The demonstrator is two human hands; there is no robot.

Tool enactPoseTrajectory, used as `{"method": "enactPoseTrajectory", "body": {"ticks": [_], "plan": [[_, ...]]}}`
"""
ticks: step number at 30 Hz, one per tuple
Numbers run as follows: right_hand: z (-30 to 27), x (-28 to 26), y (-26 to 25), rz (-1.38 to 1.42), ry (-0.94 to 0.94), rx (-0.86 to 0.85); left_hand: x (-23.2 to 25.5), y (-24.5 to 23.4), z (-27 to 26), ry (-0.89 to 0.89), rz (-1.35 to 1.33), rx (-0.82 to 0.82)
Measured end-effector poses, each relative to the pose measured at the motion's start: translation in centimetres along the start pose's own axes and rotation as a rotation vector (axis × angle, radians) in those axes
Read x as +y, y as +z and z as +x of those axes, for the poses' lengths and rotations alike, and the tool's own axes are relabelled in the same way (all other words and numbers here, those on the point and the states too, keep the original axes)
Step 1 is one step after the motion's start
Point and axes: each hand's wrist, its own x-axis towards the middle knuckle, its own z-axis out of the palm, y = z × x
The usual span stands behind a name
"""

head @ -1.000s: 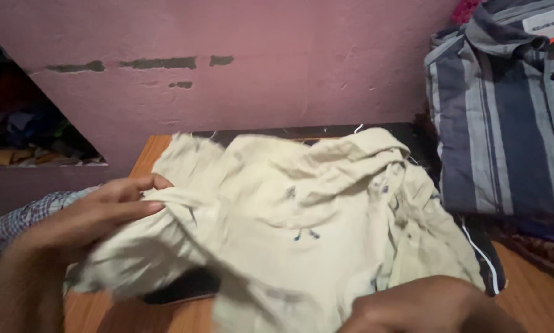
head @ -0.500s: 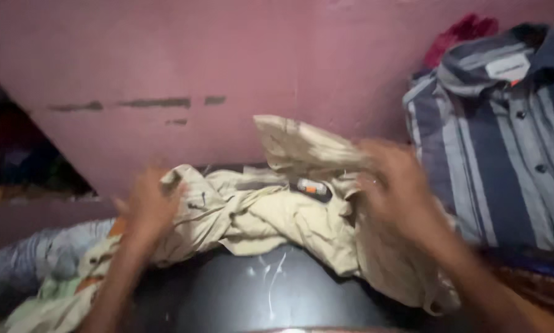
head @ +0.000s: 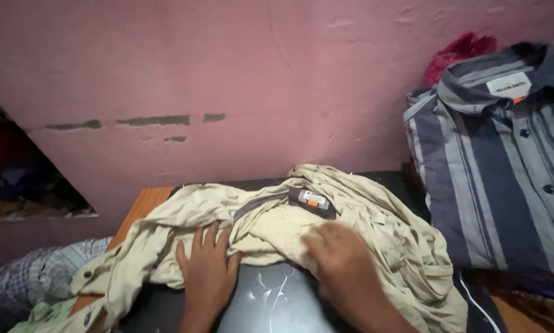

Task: The person picks up a light-colored shirt from a pile, spreads it out on a table, and fastens the buttons one by one from top to bottom.

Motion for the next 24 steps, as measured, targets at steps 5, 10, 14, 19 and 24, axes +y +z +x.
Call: {"method": "enactPoseTrajectory", "body": {"ticks": [5,10,14,19,24], "plan": [[-0.5,-3.1,3.4,0.581,0.084,-0.084,-0.8,0.7,0.0,0.029,-0.024,-0.001],[3.5,-2.0,4.7,0.332,0.046,0.016,-2.8,0.9,0.3,0.055,-0.169,0.013],[6.2,-2.5,5.8,0.152,0.141,-0.079,-3.7,1.2,2.1,-0.099,-0.285,-0.011],[6.7,-1.9,5.7,0.015,-0.138,-0.15,-5.8,0.5,5.5,-0.042,-0.466,0.237],[-1.7,-3.3,1.2,0.459,-0.172,-0.657,-8.4,-2.0,9.2,-0.638,-0.701,0.042]]}}
